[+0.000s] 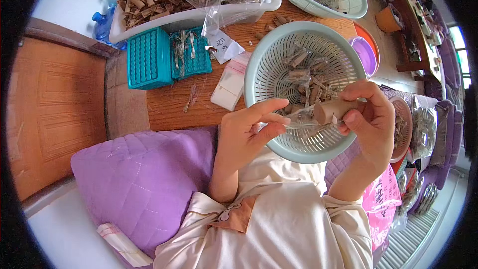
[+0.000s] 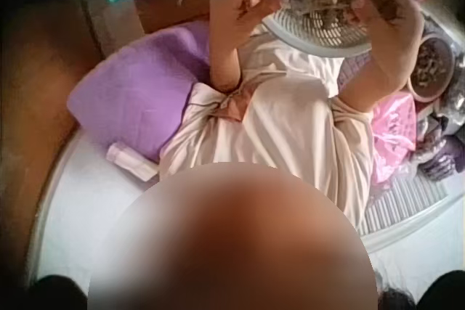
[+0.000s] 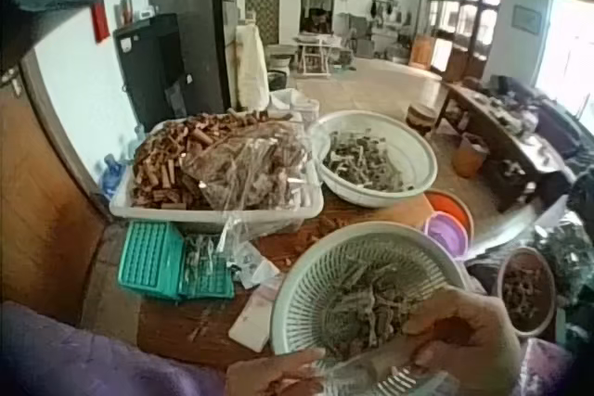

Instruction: The person packs small components into clear plastic bags by hand.

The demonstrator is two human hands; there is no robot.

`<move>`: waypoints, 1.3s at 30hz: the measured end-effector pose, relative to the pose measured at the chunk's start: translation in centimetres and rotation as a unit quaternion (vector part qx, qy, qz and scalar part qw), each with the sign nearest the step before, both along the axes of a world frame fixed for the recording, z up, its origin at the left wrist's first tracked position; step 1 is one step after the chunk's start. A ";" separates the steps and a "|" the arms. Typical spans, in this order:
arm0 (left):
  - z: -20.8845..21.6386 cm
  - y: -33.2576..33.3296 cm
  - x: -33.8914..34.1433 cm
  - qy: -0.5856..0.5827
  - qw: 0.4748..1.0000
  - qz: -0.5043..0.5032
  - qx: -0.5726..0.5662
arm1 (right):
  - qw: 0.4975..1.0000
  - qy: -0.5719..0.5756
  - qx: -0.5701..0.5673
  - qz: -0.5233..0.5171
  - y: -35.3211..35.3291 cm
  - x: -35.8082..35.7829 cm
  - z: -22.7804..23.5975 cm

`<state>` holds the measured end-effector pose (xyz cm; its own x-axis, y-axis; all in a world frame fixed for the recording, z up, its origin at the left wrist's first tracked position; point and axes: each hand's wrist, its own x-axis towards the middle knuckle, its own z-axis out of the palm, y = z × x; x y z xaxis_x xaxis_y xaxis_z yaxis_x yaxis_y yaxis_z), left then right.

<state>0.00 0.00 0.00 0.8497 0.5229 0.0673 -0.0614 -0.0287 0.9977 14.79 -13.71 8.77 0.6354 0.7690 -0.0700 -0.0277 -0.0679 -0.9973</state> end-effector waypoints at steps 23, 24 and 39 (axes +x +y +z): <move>-0.3 0.0 0.0 -0.097 0.979 0.035 0.175 | 0.985 -0.084 -0.052 -0.139 1.0 -1.5 0.8; -0.2 0.0 0.0 -0.097 0.979 0.035 0.175 | 0.985 -0.084 -0.052 -0.139 0.9 -1.5 0.7; 1.1 -0.6 0.0 -0.036 0.975 0.077 0.204 | 0.990 -0.091 -0.076 -0.081 1.2 -2.2 1.0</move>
